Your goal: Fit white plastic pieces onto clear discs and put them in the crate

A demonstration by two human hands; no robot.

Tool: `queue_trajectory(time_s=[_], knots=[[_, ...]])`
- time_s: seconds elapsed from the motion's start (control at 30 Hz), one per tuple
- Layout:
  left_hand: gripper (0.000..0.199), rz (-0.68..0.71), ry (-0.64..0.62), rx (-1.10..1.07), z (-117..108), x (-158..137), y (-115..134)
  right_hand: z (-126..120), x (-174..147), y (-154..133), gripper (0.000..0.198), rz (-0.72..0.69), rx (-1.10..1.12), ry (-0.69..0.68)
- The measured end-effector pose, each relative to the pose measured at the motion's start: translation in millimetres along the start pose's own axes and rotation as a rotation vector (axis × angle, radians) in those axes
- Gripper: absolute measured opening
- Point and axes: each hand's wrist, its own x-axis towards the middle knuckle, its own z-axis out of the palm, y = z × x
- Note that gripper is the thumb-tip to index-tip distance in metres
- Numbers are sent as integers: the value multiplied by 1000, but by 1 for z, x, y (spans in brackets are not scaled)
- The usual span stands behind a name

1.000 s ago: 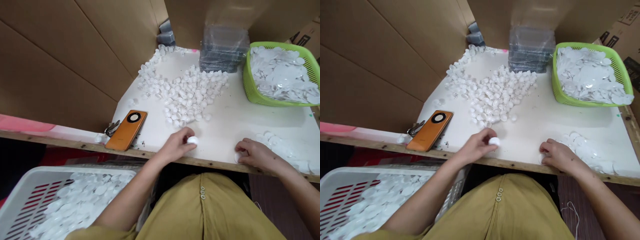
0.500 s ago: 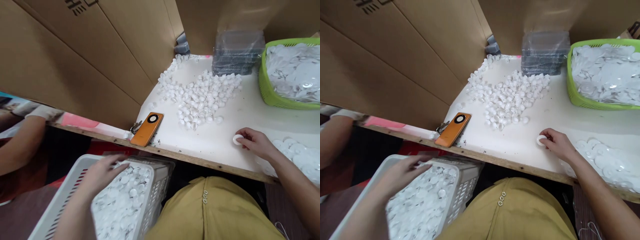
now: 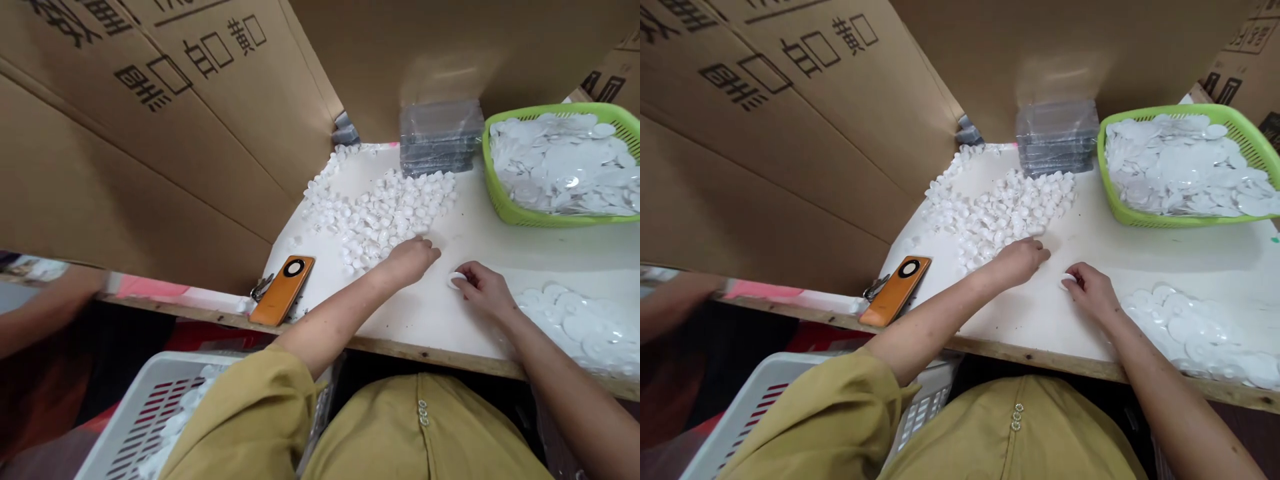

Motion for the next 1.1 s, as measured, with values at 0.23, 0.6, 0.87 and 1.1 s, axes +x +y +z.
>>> queue_trajectory(time_s=[0.23,0.6,0.87,1.1], knots=[[22,-144,202,-831,37,-45,16,-1,-1,-3,25,23,29,13],[22,-210,272,-543,63,-70,17,6,-13,-28,35,236,325,-239],[30,-211,248,-496,69,-68,17,30,0,-52,25,430,171,-437],[27,-185,169,-593,54,-72,11,29,9,-57,20,520,130,-536]])
